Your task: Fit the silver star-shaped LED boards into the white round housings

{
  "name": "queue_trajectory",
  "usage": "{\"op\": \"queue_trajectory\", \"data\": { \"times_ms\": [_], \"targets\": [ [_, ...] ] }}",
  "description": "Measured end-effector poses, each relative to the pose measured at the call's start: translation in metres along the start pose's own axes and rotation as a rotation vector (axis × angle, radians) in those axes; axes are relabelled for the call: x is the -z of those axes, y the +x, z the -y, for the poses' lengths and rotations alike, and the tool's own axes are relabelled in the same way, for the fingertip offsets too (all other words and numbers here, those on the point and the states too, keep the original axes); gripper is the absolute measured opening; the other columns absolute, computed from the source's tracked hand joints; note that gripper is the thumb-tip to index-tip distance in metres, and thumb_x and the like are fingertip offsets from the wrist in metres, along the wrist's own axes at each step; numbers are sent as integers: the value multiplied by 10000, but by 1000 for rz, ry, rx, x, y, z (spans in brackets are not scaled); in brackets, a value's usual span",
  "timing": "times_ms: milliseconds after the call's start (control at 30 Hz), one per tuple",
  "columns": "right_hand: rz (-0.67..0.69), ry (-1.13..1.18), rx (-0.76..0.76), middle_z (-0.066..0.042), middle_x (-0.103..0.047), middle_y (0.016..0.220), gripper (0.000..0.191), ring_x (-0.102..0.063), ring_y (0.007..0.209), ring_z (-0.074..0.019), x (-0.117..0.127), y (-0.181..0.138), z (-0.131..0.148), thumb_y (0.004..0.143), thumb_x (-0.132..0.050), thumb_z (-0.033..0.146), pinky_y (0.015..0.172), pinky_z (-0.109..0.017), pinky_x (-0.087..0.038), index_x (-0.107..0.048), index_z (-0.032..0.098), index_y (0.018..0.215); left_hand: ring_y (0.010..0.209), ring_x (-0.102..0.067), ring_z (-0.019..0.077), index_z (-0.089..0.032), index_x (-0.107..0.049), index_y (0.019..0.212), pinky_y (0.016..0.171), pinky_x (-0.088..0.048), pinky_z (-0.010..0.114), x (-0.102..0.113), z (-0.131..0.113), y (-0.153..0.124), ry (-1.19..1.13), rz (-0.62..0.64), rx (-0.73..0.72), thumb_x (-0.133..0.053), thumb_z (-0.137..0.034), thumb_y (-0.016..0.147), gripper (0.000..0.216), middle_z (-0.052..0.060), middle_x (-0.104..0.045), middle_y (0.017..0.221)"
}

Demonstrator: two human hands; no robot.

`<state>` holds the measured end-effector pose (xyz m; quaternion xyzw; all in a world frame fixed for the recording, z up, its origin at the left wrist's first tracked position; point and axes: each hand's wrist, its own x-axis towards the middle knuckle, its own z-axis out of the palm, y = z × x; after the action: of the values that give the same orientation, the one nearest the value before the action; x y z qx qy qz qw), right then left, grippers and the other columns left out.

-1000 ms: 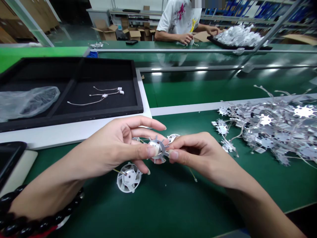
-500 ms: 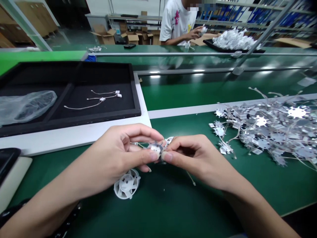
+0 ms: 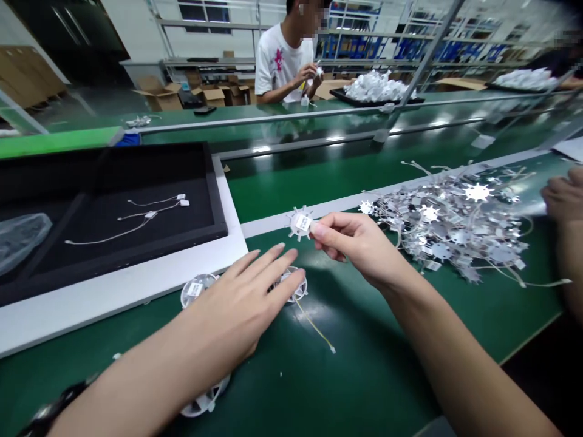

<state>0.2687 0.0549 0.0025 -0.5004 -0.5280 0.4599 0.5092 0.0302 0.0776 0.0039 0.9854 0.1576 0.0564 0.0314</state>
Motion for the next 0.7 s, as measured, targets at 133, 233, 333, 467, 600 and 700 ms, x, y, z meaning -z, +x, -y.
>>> {"op": "queue_trajectory", "data": {
  "times_ms": [133, 233, 333, 467, 600, 700],
  "targets": [
    [-21, 50, 47, 19, -616, 654, 341, -456, 521, -67, 2, -1, -1, 790, -838, 446, 467, -213, -317, -681, 154, 708, 1389, -519, 371, -156, -543, 1415, 1092, -509, 534, 3, 7, 31, 24, 231, -185, -616, 62, 785, 670, 175, -520, 1527],
    [-40, 77, 92, 22, -621, 662, 350, -456, 518, -65, 6, -1, 0, 782, -847, 460, 467, -216, -322, -684, 158, 717, 1123, -703, 382, -114, -637, 1276, 882, -620, 524, 4, -3, 41, 41, 248, -128, -632, -72, 916, 363, 209, -664, 1333],
    [-72, 105, 113, 27, -611, 669, 368, -448, 521, -60, 10, -1, 1, 793, -840, 488, 467, -216, -322, -682, 162, 728, 831, -751, 391, -77, -669, 1181, 640, -635, 526, 2, -22, 37, 98, 206, -58, -675, -281, 958, 301, 235, -720, 1158],
    [-77, 144, 133, 29, -615, 694, 356, -460, 540, -54, 10, -2, 0, 809, -838, 473, 477, -211, -333, -678, 165, 732, 1081, -716, 421, -64, -675, 1172, 765, -652, 498, -2, -33, 20, 117, 40, -146, -628, -248, 976, 272, 240, -701, 1254],
    [-53, 175, 166, 32, -608, 674, 369, -459, 529, -51, 9, -1, -1, 805, -845, 464, 468, -209, -330, -660, 161, 705, 1126, -717, 315, -84, -624, 1273, 825, -641, 435, -8, -26, 8, 173, -47, -223, -348, -126, 1058, 353, 181, -683, 1328],
    [-44, 191, 183, 29, -608, 670, 369, -463, 530, -52, 8, 0, -1, 803, -849, 454, 465, -209, -332, -660, 156, 698, 1130, -707, 292, -119, -594, 1309, 787, -621, 403, -13, -23, 5, 231, -84, -222, -276, -49, 1035, 425, 159, -686, 1320]
  ]
}}
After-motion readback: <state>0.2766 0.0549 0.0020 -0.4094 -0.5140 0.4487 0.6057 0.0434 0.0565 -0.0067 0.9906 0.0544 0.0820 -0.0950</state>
